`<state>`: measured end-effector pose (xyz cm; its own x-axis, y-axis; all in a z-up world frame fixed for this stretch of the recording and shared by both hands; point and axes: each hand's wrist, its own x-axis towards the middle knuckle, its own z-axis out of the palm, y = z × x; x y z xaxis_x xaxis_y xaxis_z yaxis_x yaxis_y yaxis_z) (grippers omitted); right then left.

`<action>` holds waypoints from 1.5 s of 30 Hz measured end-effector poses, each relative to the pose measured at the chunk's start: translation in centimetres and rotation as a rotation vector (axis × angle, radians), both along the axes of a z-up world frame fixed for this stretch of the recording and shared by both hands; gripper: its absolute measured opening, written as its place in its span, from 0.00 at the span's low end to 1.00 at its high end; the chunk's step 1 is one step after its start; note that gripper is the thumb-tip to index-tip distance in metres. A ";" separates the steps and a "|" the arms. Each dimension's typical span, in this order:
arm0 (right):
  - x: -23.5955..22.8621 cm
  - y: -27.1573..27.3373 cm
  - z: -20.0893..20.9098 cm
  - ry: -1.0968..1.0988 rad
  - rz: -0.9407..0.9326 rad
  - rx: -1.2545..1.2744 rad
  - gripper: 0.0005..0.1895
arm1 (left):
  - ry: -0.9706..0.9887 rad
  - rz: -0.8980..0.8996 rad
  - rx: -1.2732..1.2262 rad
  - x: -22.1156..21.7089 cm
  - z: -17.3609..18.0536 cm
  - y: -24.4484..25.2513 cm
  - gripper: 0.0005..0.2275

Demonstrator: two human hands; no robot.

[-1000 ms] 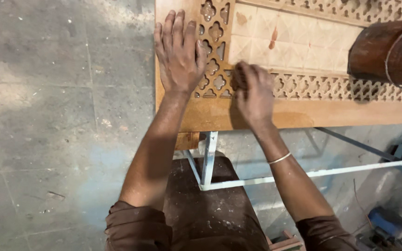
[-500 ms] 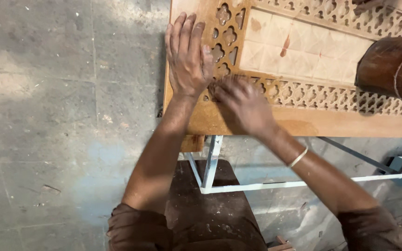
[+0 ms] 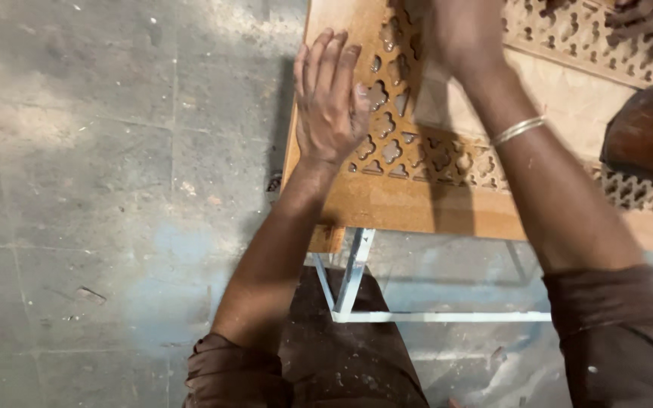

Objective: The person applies a dark liquid finish to a carved wooden panel using a cloth. They repeatedly dip the cloth into a metal container and rub the finish into the intricate cutouts and surface of the panel.

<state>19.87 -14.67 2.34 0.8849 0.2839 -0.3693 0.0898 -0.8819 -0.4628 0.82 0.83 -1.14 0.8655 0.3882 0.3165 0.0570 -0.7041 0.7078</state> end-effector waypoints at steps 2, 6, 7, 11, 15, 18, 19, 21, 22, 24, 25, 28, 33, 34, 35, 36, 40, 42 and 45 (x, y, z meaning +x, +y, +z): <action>-7.2 -1.1 2.5 -0.690 0.738 -0.102 0.31 | -0.039 0.007 -0.051 0.0 -0.2 -0.3 0.25; -21.4 -1.4 6.1 -0.286 0.729 -0.273 0.35 | -0.103 -0.003 -0.154 -0.1 -0.2 0.4 0.25; -23.1 -1.6 5.9 -0.427 0.807 -0.382 0.38 | -0.118 -0.010 -0.165 -0.1 -0.1 0.5 0.25; -24.7 -7.2 4.9 -0.394 0.438 -0.232 0.22 | -0.039 -0.044 -0.155 -0.6 0.8 0.3 0.24; -22.1 -15.5 6.8 -0.532 0.123 -0.315 0.22 | -0.029 -0.062 -0.093 -0.4 1.1 0.1 0.23; -22.1 -15.1 7.5 -0.594 0.023 -0.204 0.24 | -0.004 -0.056 -0.052 -0.6 0.7 -0.4 0.22; -22.3 -13.2 7.4 -0.624 0.006 -0.141 0.24 | 0.007 -0.051 -0.039 -0.4 0.6 -0.3 0.21; -23.5 -7.5 6.4 -0.013 -0.237 -0.341 0.13 | 0.023 -0.077 -0.067 0.0 0.5 0.1 0.20; -24.9 -4.3 5.7 -0.499 -0.043 0.074 0.08 | 0.037 -0.094 -0.081 -0.1 0.3 0.3 0.20; -27.9 0.1 5.0 -0.493 0.115 0.137 0.11 | 0.052 -0.097 -0.090 0.1 0.0 0.5 0.20; -29.2 1.5 4.5 -0.491 0.186 0.091 0.16 | 0.059 -0.102 -0.097 0.2 -0.1 0.5 0.20; -30.3 0.1 3.5 -0.482 0.304 0.035 0.18 | 0.047 -0.155 -0.128 0.0 -0.3 1.2 0.19; -25.5 -18.3 3.3 -0.607 0.119 -0.343 0.20 | 0.064 -0.177 -0.159 -0.1 0.0 1.3 0.17; -24.4 -23.0 3.3 -0.409 -0.053 -0.358 0.21 | 0.061 -0.177 -0.154 -0.3 0.1 1.2 0.16; -24.2 -27.3 3.5 -0.439 -0.116 -0.371 0.30 | 0.065 -0.175 -0.155 -0.6 0.2 1.0 0.16; -23.4 -30.9 3.5 -0.467 -0.200 -0.358 0.31 | 0.060 -0.168 -0.150 -0.3 0.5 1.0 0.16; -24.5 -31.9 0.1 -0.543 -0.349 -0.313 0.34 | 0.066 -0.173 -0.150 -0.1 1.3 1.3 0.17; -27.8 -24.2 -2.1 -0.415 -0.379 -0.229 0.30 | 0.095 -0.167 -0.175 0.0 1.2 1.3 0.17; -33.7 -8.0 -3.2 -0.532 0.036 -0.356 0.38 | 0.139 -0.161 -0.216 0.1 0.7 1.7 0.18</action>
